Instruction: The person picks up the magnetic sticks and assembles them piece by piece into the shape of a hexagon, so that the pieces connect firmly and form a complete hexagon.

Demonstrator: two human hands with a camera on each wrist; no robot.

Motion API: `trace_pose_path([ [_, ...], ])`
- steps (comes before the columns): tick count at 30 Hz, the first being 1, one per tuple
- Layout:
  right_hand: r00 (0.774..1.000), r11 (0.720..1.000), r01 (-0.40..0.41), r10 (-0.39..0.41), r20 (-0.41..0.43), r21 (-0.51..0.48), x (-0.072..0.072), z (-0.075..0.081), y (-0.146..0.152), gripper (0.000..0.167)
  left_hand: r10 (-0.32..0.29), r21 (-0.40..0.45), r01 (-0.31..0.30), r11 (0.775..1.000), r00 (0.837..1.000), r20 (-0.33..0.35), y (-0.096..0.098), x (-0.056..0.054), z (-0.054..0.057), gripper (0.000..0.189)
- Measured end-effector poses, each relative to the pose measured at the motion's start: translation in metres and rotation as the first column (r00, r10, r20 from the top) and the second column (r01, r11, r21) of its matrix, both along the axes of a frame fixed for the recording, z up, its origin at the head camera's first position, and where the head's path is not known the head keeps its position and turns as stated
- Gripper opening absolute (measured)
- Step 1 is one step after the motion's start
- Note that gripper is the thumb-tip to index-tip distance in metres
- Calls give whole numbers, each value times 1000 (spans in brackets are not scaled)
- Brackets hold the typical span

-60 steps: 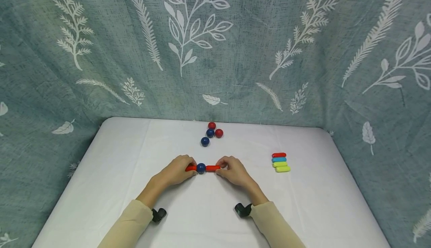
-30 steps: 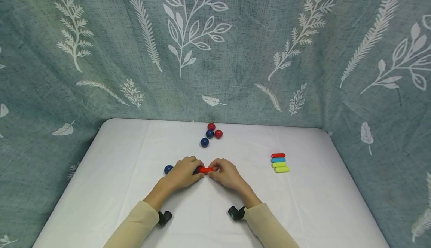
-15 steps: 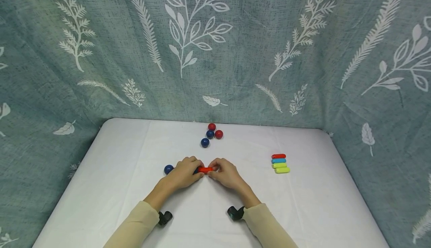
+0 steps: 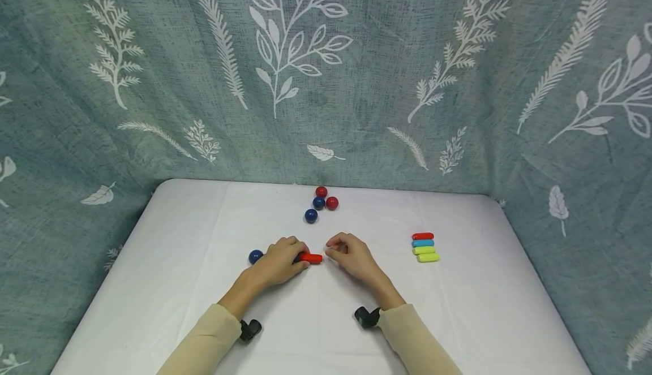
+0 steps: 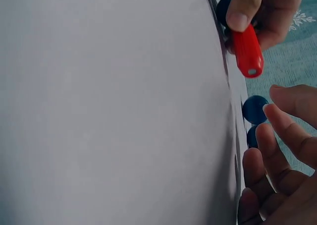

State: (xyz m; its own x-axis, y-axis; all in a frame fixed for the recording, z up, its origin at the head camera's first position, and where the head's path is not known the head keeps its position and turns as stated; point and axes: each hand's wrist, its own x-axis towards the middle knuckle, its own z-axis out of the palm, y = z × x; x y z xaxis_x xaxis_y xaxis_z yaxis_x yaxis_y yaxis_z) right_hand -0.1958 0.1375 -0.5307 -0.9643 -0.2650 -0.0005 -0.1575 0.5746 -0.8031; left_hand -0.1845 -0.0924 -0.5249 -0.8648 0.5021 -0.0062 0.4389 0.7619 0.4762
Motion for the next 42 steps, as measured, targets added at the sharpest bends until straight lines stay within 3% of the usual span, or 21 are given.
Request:
trace_pose_path([
  [5,997,997,71,-72,-38,-8,-19,-1,6,12,-10,-1,10,1000,1000,3,-1,1,1,24],
  [11,977,980,193,-197,-82,-52,-52,-2,10,14,-20,10,20,1000,1000,-6,-3,1,2,22],
  [21,938,930,343,-346,-1,-132,-88,-11,-1,35,-20,30,19,999,1000,10,-3,1,0,21],
  [26,911,912,409,-407,60,-30,-95,-13,-10,49,-14,25,13,1000,1000,12,-3,0,-1,22],
  [30,903,904,424,-426,52,56,-98,-13,-15,51,-8,25,8,1000,1000,19,-3,0,0,23],
  [42,892,889,448,-451,10,92,-96,-14,-19,48,-27,21,27,999,1000,0,-4,0,-2,21],
])
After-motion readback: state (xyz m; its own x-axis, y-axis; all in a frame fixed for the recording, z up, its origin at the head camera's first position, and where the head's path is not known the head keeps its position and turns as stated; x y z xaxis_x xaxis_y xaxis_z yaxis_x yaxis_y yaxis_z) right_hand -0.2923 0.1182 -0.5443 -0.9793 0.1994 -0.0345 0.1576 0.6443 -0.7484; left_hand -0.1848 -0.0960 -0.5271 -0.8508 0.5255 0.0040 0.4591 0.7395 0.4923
